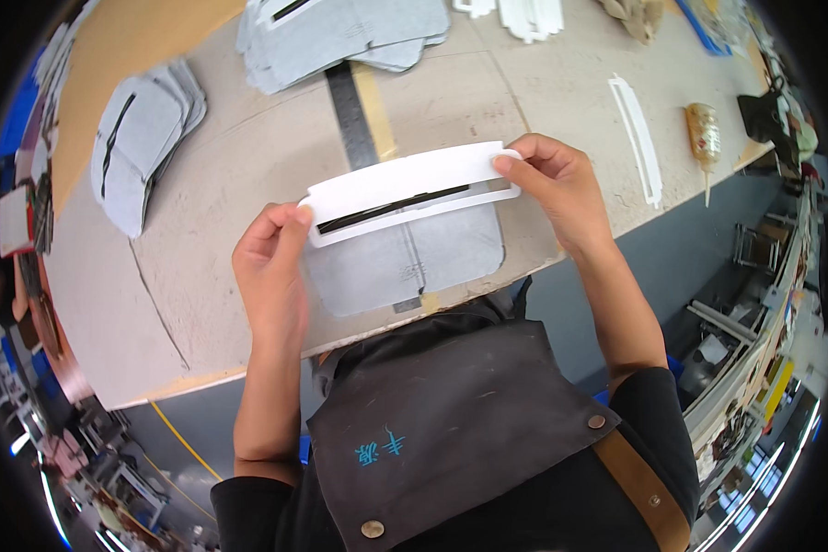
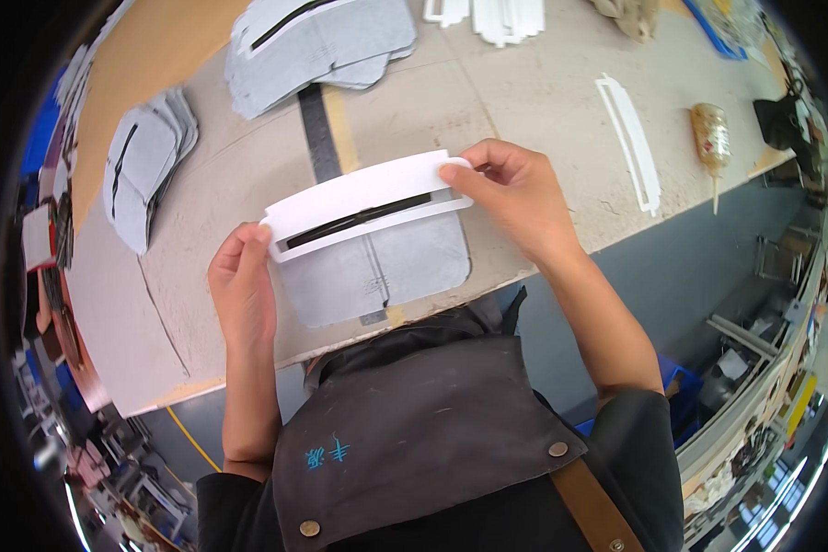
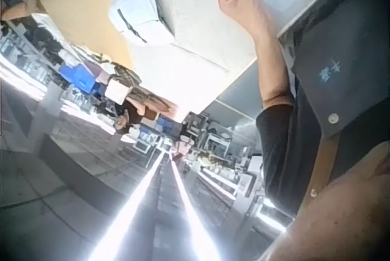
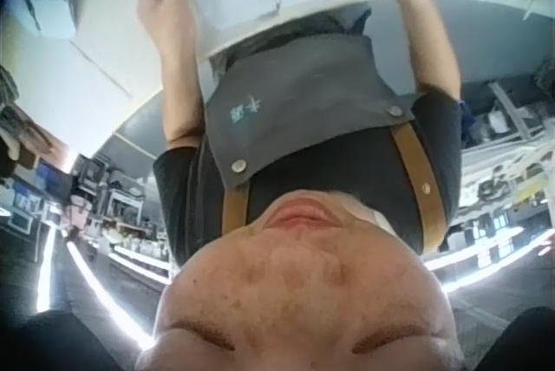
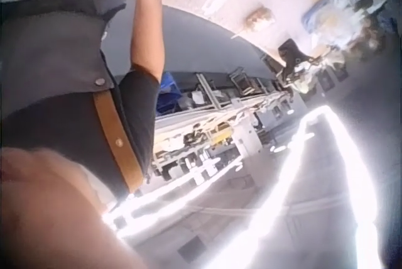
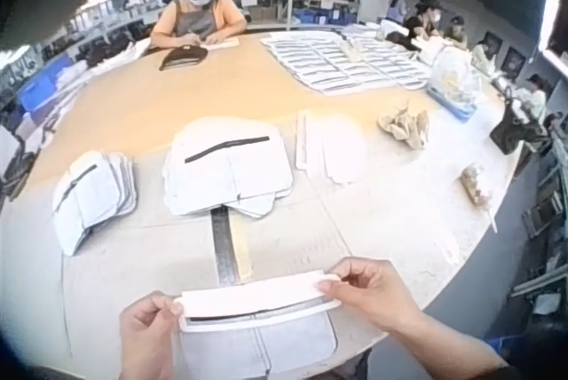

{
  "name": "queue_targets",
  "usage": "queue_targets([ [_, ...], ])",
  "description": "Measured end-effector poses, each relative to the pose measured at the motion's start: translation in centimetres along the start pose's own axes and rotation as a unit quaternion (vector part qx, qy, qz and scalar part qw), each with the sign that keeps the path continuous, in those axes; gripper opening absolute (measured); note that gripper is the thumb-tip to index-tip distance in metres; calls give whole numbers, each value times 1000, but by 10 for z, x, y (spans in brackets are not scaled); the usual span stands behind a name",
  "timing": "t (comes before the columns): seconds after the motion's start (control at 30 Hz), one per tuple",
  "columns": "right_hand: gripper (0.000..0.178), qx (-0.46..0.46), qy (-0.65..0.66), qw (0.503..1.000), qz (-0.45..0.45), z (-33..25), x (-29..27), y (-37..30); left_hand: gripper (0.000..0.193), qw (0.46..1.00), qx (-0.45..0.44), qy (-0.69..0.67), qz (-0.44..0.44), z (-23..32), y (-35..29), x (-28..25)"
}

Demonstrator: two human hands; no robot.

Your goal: The worker is applying adhesive to small white fabric strips and attaching them to grey fabric panels, likely as part of a bag or garment assembly process.

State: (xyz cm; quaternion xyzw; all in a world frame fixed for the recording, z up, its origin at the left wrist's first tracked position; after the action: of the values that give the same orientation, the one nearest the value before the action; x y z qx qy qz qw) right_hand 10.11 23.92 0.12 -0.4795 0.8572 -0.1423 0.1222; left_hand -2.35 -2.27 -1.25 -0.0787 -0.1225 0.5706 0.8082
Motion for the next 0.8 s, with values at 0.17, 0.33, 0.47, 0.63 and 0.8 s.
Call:
queue_targets([
  [0.17,18,-45,-57,997,-2,5,6,6,9,979,68,190,24,8,2,-11],
  [0.33,19,-25,-124,992,12,3,14,6,6,941,130,311,36,10,6,-10],
  [0.47,13,-1,-134,991,5,1,16,2,8,925,152,347,30,8,7,-9],
  [0.63,13,-6,-137,991,10,5,17,1,10,921,140,362,36,10,8,-9],
  [0.8,19,-66,-155,985,46,8,20,1,11,911,154,381,22,12,10,-6],
])
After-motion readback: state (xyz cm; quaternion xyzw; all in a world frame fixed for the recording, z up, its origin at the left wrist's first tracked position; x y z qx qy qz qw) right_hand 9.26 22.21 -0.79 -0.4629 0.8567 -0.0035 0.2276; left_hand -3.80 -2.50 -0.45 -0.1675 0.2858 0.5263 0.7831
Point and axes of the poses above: each hand's wrist, its own y-axis towards the middle knuckle, its own x-axis out of the palm, z = x × y, the point moved 4 cm from there along y, towards the middle knuckle
